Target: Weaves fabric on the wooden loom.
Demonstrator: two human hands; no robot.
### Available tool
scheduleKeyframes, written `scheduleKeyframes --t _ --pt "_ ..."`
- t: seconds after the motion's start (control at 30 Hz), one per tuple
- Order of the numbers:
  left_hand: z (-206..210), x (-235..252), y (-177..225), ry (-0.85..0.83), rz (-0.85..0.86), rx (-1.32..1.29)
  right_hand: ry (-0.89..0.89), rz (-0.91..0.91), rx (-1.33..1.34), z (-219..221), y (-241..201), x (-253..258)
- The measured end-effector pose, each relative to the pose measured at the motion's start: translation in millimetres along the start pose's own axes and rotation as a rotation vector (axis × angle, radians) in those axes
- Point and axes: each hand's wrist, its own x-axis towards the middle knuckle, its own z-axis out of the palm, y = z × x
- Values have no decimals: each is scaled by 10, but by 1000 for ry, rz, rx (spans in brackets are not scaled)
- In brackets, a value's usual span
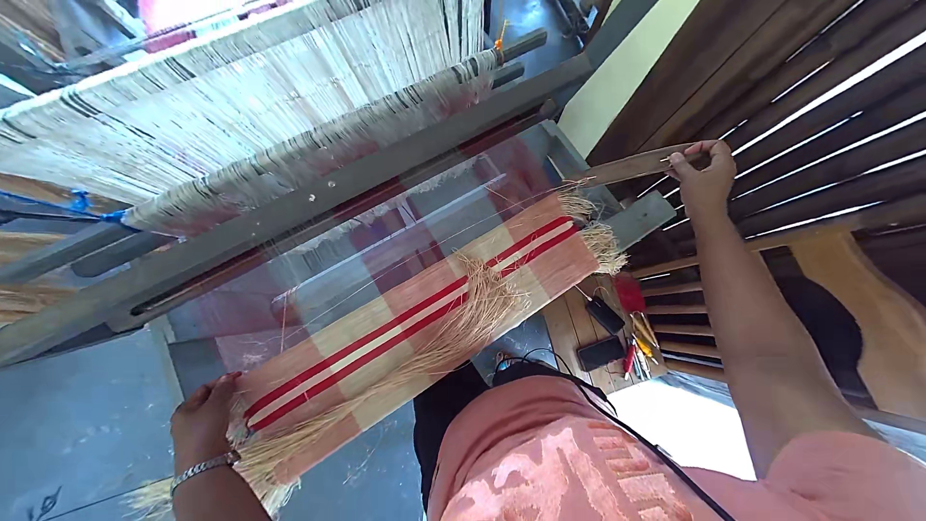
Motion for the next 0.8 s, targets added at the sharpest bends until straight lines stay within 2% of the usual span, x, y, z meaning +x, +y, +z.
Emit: scheduleKeyframes --t 0.13,0.3,0.4,0.5,0.63,0.7,0.8 --pt "18 -3 -13 5 4 7 7 -340 -241 -26 -319 -230" --pt "75 -8 -4 13 27 74 -292 -558 -445 367 -651 -463" --pt "80 13 -8 24 33 136 -444 -557 -513 767 -558 -525" --pt "50 8 -23 31 45 188 -520 -568 -546 1080 -406 -532" --pt "69 56 -79 52 57 207 -649 -561 -719 1214 -215 -463" --pt "89 25 -79 82 64 201 -610 -529 -750 1140 -207 -308" --pt "99 -116 -57 148 142 168 -381 -510 -694 809 -582 -91"
